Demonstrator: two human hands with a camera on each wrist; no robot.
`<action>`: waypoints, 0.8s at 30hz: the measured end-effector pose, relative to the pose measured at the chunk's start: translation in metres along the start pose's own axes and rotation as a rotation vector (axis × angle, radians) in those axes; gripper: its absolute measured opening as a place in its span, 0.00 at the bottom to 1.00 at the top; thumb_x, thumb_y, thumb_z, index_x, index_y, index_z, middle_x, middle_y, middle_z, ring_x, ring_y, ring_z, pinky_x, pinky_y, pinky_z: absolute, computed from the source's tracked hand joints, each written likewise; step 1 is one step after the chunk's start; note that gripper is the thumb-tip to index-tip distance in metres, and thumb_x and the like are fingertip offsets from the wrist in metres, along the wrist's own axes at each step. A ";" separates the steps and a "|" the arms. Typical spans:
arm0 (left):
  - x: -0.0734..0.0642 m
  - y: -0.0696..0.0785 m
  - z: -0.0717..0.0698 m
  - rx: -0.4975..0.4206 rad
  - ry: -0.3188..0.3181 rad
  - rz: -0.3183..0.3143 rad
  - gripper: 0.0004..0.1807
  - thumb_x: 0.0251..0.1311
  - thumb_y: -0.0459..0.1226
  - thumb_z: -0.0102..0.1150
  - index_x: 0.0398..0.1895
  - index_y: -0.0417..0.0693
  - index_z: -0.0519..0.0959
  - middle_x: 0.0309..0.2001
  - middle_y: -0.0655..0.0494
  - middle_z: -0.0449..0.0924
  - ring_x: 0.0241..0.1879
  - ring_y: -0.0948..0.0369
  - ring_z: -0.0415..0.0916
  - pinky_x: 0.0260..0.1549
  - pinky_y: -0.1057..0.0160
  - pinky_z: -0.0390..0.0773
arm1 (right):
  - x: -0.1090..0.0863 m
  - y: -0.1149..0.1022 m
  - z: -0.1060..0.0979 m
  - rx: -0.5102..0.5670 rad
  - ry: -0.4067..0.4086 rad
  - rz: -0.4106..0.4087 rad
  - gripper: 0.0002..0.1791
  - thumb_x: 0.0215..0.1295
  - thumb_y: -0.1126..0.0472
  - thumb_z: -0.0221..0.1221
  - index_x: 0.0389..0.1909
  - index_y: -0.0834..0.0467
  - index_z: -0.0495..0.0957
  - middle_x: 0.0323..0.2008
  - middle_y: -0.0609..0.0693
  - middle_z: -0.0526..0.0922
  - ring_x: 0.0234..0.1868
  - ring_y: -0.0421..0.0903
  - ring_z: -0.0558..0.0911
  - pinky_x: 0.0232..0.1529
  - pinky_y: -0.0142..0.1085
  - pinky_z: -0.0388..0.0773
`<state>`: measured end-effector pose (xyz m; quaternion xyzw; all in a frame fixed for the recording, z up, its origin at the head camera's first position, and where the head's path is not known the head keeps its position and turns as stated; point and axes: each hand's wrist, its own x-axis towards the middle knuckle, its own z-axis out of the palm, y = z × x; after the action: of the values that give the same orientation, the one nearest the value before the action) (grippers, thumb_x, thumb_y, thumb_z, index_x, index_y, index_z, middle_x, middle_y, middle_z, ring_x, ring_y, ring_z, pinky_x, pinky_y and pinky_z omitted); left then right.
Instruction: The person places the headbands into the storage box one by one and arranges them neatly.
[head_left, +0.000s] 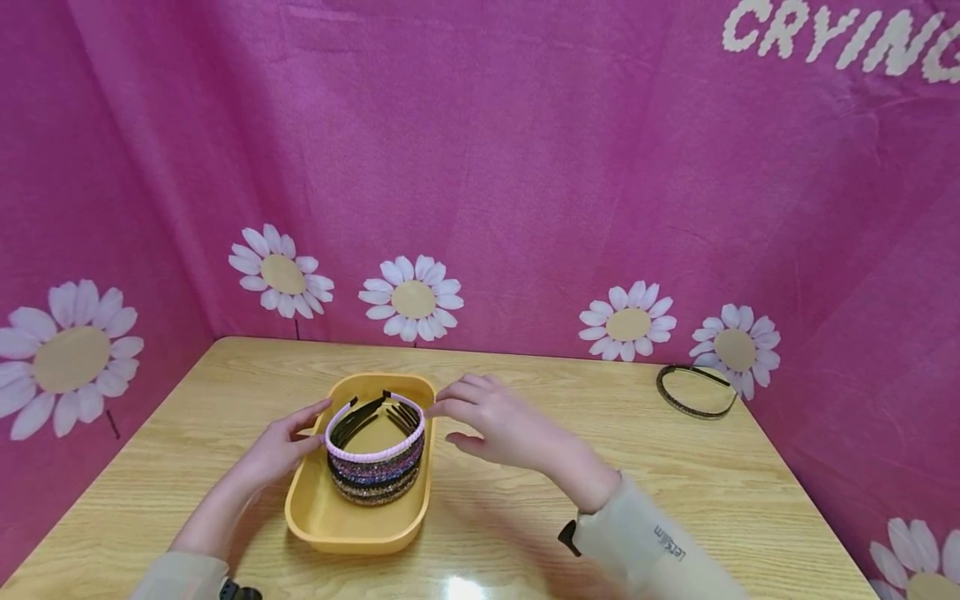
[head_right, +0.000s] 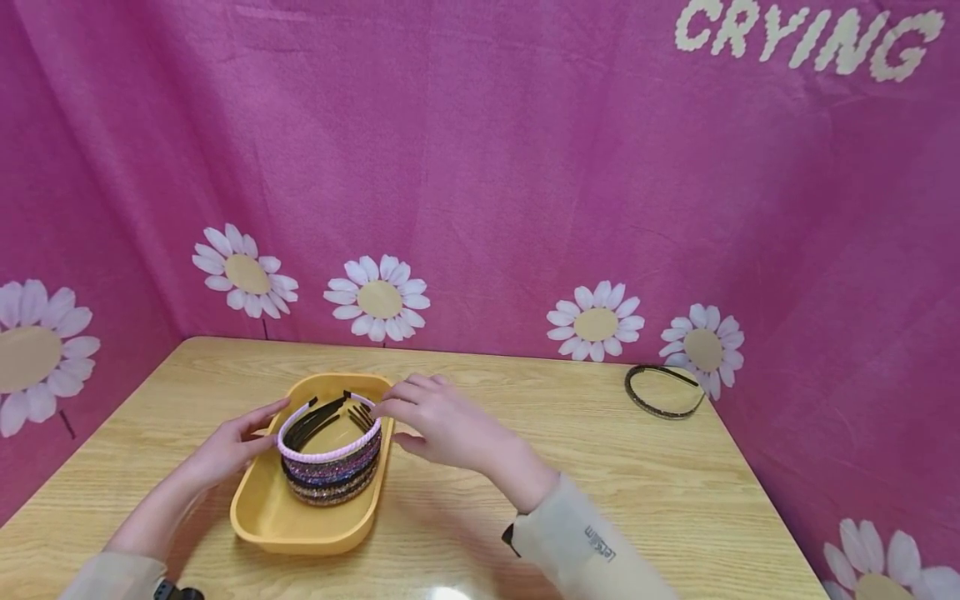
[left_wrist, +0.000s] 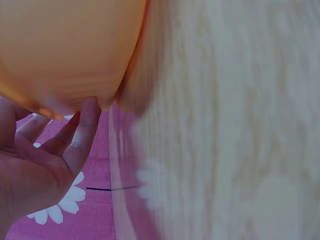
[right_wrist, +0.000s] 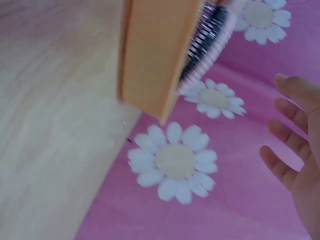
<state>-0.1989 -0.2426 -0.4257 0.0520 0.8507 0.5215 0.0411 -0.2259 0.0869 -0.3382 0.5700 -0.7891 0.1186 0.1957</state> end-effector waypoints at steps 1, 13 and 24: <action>0.000 0.000 0.000 0.000 0.000 -0.001 0.31 0.64 0.31 0.52 0.70 0.39 0.58 0.60 0.27 0.63 0.43 0.55 0.73 0.23 0.68 0.74 | -0.002 0.001 -0.005 0.004 0.009 0.005 0.20 0.55 0.61 0.66 0.50 0.53 0.78 0.48 0.45 0.80 0.53 0.43 0.75 0.57 0.38 0.71; 0.001 0.002 0.001 0.015 -0.001 -0.018 0.31 0.64 0.31 0.52 0.70 0.40 0.57 0.60 0.27 0.62 0.44 0.54 0.73 0.23 0.67 0.74 | -0.039 0.027 -0.055 -0.067 0.142 0.056 0.22 0.49 0.62 0.70 0.48 0.55 0.78 0.45 0.47 0.80 0.47 0.45 0.75 0.45 0.40 0.74; 0.000 -0.005 -0.001 0.010 -0.009 0.015 0.31 0.65 0.32 0.51 0.71 0.39 0.57 0.61 0.25 0.60 0.48 0.50 0.74 0.29 0.66 0.78 | -0.090 0.050 -0.084 -0.124 0.177 0.176 0.25 0.48 0.64 0.69 0.50 0.56 0.77 0.47 0.47 0.79 0.49 0.46 0.76 0.49 0.42 0.74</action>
<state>-0.1990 -0.2453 -0.4295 0.0608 0.8526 0.5173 0.0408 -0.2343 0.2147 -0.3011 0.4729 -0.8213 0.1363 0.2885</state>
